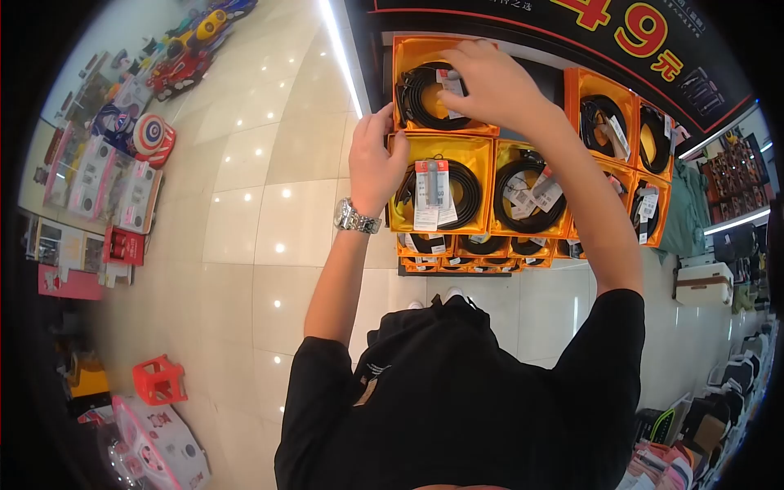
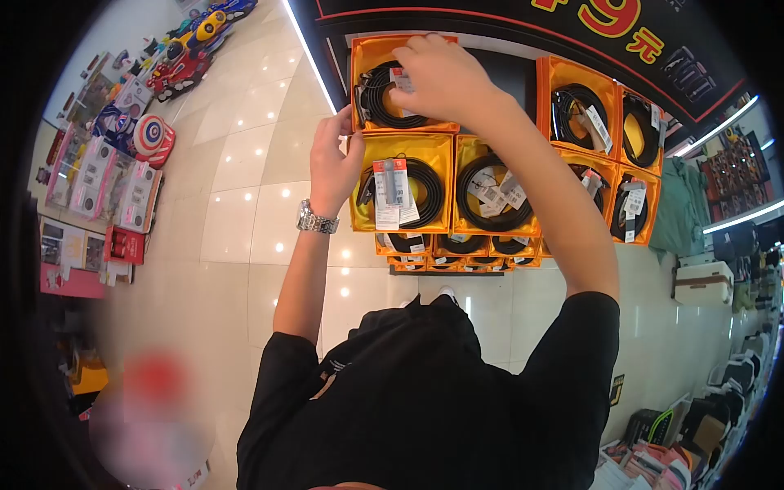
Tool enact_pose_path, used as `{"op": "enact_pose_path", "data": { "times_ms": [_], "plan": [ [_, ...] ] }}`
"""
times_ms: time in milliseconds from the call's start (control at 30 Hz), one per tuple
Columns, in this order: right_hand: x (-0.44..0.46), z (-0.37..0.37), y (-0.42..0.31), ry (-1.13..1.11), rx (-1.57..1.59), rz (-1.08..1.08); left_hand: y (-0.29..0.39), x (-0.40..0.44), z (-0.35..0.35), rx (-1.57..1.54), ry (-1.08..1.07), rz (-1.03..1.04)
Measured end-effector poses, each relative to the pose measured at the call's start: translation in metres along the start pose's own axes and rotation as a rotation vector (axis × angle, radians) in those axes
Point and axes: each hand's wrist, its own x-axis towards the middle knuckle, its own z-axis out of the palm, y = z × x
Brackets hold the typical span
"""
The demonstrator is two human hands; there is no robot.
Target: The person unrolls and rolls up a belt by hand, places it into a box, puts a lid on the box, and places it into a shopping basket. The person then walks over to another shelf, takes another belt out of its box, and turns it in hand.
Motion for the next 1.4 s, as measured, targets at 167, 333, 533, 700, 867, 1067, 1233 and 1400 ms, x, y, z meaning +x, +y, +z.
{"op": "enact_pose_path", "data": {
  "times_ms": [167,333,533,700,867,1067,1233,1400],
  "plan": [
    [0.016,0.023,-0.030,-0.154,-0.195,0.113,0.002,-0.007,0.005,0.066,0.010,0.022],
    [0.039,0.057,-0.040,-0.211,-0.490,0.241,-0.007,-0.016,0.009,0.107,0.042,0.080],
    [0.034,0.043,-0.023,-0.195,-0.422,0.172,-0.007,-0.021,-0.006,0.110,-0.029,0.118],
    [0.013,0.014,-0.030,0.099,-0.405,0.115,0.003,-0.022,-0.014,0.089,0.030,0.123],
    [0.001,-0.019,-0.044,0.117,-0.389,0.130,0.012,-0.018,-0.015,-0.038,0.023,0.163],
    [-0.032,-0.050,-0.071,0.297,-0.239,0.262,0.048,-0.024,-0.019,-0.537,-0.038,0.037],
    [-0.066,-0.064,-0.105,0.335,0.043,0.423,0.080,-0.046,-0.013,-1.083,-0.116,-0.046],
    [-0.103,-0.056,-0.123,0.458,0.141,0.447,0.088,-0.066,-0.014,-0.664,-0.163,0.023]
  ]
}}
